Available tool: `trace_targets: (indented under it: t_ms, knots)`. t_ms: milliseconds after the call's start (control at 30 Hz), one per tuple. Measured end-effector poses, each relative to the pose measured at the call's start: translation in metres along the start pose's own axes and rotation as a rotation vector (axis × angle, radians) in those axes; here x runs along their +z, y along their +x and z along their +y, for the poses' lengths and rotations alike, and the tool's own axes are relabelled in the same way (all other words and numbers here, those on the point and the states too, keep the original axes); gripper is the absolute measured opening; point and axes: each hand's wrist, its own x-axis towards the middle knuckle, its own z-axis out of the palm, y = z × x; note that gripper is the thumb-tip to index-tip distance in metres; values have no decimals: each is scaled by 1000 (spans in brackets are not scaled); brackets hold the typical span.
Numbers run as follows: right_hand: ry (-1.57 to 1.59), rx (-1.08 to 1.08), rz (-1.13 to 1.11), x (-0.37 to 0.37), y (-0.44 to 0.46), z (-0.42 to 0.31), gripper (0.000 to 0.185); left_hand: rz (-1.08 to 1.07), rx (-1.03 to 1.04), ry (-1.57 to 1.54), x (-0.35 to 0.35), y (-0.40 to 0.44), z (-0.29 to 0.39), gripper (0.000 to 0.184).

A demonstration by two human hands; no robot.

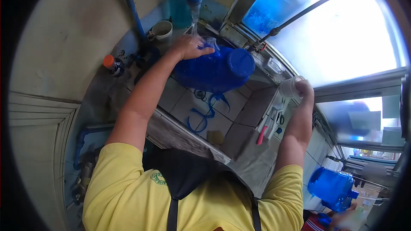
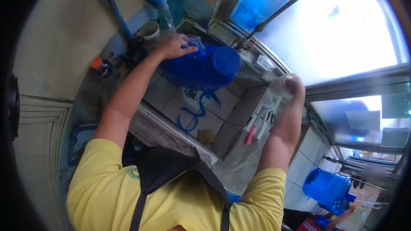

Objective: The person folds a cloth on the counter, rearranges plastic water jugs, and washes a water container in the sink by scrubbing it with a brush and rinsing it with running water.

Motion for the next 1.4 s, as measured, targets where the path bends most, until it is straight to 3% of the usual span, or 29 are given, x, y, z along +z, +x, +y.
trace_targets:
  t_ms: [100,200,267,300,333,433,533,600,667,733,767,833,1100,1200,1267,1300,1333,1400]
  knots:
    - [127,-122,125,-15,-32,-23,22,-70,22,-22,1,5,-3,79]
    - [376,-284,268,16,-90,-53,22,-52,40,-10,3,5,-4,78]
    - [155,-547,360,54,-102,-47,21,-36,47,3,6,5,-6,76]
    - [234,-600,312,82,-131,-64,20,-41,50,17,8,4,-5,75]
    - [-107,-696,466,99,-140,-64,19,-43,56,32,7,3,-4,75]
    - [-383,-1103,651,153,-175,-83,25,-89,128,6,-1,2,0,69]
    - [-315,-1080,627,158,-176,-81,27,-81,246,-47,6,5,9,65]
    - [-565,-768,820,134,-155,-70,26,-66,275,-77,4,-6,-5,62]
    - [-656,-632,833,95,-138,-60,18,-51,294,-107,-1,-16,-2,58]
    - [-795,-328,733,62,-97,-26,26,-34,285,-112,-3,-24,3,58]
    - [-895,-333,580,49,-80,-8,35,-23,316,-123,-3,-27,4,58]
    - [-903,-137,388,38,-63,9,34,-48,328,-163,7,-28,1,60]
    - [-962,-165,381,57,-86,-37,30,-275,243,-261,25,-68,43,67]
    - [-992,-308,302,101,-142,-99,25,-159,286,-222,18,-89,52,59]
    - [-1090,-507,199,134,-173,-135,20,-49,353,-182,13,-101,59,50]
    - [-989,-743,205,155,-151,-112,20,-56,363,-178,13,-104,61,50]
    - [-999,-794,232,181,-174,-133,18,24,329,-312,13,-108,61,44]
    - [-996,-1027,71,221,-176,-140,15,184,257,-575,13,-112,60,31]
